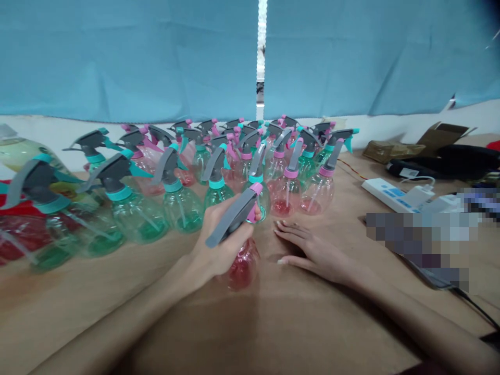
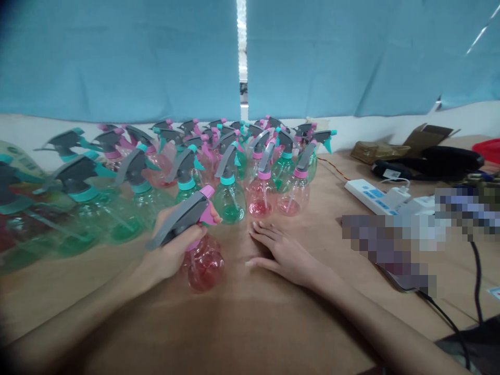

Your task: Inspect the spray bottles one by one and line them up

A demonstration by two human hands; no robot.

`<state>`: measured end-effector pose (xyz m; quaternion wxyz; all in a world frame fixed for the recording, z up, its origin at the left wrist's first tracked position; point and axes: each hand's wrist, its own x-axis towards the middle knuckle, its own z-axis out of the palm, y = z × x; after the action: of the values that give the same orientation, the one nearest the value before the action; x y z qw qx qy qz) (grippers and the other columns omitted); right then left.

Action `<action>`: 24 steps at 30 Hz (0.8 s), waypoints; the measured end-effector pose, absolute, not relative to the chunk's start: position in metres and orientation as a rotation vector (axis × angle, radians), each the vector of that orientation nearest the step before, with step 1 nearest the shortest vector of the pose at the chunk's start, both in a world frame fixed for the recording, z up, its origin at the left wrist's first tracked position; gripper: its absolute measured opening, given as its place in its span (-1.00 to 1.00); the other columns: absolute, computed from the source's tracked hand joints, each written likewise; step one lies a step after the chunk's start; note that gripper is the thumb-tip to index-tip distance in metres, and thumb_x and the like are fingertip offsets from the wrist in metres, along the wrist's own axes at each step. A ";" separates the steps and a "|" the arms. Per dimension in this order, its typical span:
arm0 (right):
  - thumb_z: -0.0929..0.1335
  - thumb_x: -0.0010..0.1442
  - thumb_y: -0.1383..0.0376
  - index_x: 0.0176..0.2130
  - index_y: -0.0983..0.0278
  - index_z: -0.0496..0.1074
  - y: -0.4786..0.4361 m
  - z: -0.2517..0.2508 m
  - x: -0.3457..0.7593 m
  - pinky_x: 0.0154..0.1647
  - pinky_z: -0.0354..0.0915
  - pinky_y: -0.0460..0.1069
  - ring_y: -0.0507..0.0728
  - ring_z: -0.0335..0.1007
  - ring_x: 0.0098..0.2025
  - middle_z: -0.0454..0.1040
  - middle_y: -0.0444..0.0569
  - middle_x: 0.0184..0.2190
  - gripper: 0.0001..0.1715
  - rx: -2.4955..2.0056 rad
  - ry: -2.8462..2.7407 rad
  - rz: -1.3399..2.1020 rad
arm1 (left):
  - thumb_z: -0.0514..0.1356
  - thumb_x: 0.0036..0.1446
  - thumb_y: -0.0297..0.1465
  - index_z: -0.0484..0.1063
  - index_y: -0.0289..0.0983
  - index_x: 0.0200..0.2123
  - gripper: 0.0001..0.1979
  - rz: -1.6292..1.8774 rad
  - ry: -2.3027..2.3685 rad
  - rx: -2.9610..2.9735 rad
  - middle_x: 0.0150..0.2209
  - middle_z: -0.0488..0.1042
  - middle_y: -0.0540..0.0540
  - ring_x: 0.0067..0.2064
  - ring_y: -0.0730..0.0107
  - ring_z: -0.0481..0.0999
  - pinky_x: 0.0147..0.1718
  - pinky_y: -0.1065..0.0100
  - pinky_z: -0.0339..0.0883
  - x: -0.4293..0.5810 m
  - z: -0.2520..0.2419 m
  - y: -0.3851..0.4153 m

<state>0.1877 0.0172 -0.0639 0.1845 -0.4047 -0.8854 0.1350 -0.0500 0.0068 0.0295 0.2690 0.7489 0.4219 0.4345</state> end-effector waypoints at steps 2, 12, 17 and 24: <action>0.26 0.21 -0.09 0.29 0.22 0.10 0.017 -0.064 0.188 0.31 0.03 0.25 0.25 -0.04 0.34 0.10 0.04 0.31 -0.20 -1.143 -2.503 0.384 | 0.06 -0.02 -0.46 0.36 -0.18 -0.42 -0.89 1.174 1.055 2.031 -0.44 0.39 0.03 -0.42 0.38 0.34 -0.42 0.33 0.23 -0.050 0.030 0.006; 0.26 0.20 -0.12 0.30 0.25 0.09 0.017 -0.061 0.189 0.32 0.00 0.25 0.25 -0.07 0.35 0.07 0.06 0.32 -0.15 -1.139 -2.538 0.384 | 0.06 -0.08 -0.45 0.24 -0.19 -0.55 -0.93 1.259 1.110 2.120 -0.56 0.24 0.08 -0.52 0.42 0.22 -0.53 0.37 0.11 -0.052 0.031 0.005; 0.28 0.18 -0.13 0.31 0.22 0.07 0.017 -0.062 0.189 0.31 0.02 0.26 0.27 -0.06 0.35 0.09 0.06 0.31 -0.13 -1.116 -2.528 0.367 | 0.06 -0.06 -0.43 0.28 -0.18 -0.46 -0.96 1.264 1.185 2.060 -0.52 0.30 0.07 -0.48 0.39 0.29 -0.50 0.37 0.15 -0.049 0.027 0.004; 0.26 0.18 -0.14 0.30 0.28 0.09 0.016 -0.061 0.188 0.31 0.03 0.24 0.26 -0.07 0.35 0.08 0.06 0.32 -0.11 -1.139 -2.549 0.340 | 0.05 -0.05 -0.41 0.31 -0.19 -0.42 -0.92 1.261 1.197 2.048 -0.53 0.29 0.08 -0.51 0.41 0.28 -0.52 0.38 0.15 -0.047 0.027 0.004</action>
<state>0.1885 0.0158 -0.0611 0.1640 -0.3994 -0.8941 0.1192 -0.0465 0.0039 0.0272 0.2255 0.7428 0.4341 0.4572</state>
